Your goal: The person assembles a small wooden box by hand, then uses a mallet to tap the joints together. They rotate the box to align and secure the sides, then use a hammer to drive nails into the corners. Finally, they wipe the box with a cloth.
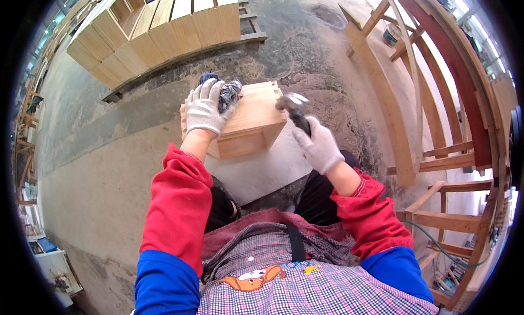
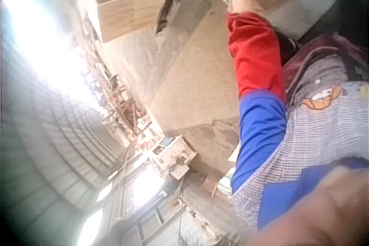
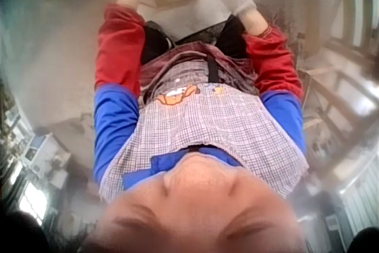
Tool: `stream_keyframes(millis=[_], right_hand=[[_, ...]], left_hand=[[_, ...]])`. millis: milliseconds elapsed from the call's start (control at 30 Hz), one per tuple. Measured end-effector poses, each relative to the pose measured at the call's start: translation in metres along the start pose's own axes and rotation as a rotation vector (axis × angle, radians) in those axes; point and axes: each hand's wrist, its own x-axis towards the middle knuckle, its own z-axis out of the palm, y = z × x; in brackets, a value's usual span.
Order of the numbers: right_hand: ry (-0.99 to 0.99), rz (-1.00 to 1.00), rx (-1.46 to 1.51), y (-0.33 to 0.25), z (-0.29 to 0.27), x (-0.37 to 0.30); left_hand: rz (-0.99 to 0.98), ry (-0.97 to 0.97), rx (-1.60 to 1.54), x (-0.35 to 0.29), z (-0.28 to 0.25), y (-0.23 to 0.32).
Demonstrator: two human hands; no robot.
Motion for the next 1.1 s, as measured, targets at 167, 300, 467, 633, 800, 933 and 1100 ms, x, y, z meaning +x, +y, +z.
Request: stream_keyframes(millis=[167,300,467,633,800,933,1100], right_hand=[[0.041,-0.051,0.392,-0.028,-0.034,0.006],[0.180,-0.244,0.549,-0.061,-0.037,-0.001],[0.058,-0.089,0.073,0.002,-0.017,0.010],[0.046,-0.120,0.407,-0.059,-0.052,0.009],[0.322,-0.370,0.490,-0.028,-0.016,0.016],[0.034,-0.096,0.010,-0.008,-0.015,0.043],[0.160,-0.226,0.376,-0.065,-0.044,0.032]], left_hand=[[0.021,0.057,0.004,0.000,0.006,-0.007],[0.006,0.044,-0.004,-0.004,0.005,-0.009],[0.016,0.045,-0.014,0.001,0.005,-0.001],[0.000,0.061,0.008,-0.004,0.005,-0.011],[0.007,0.039,-0.007,0.000,0.003,-0.002],[0.061,0.032,-0.006,-0.001,0.009,-0.008],[0.037,0.038,0.030,-0.003,0.010,-0.013]])
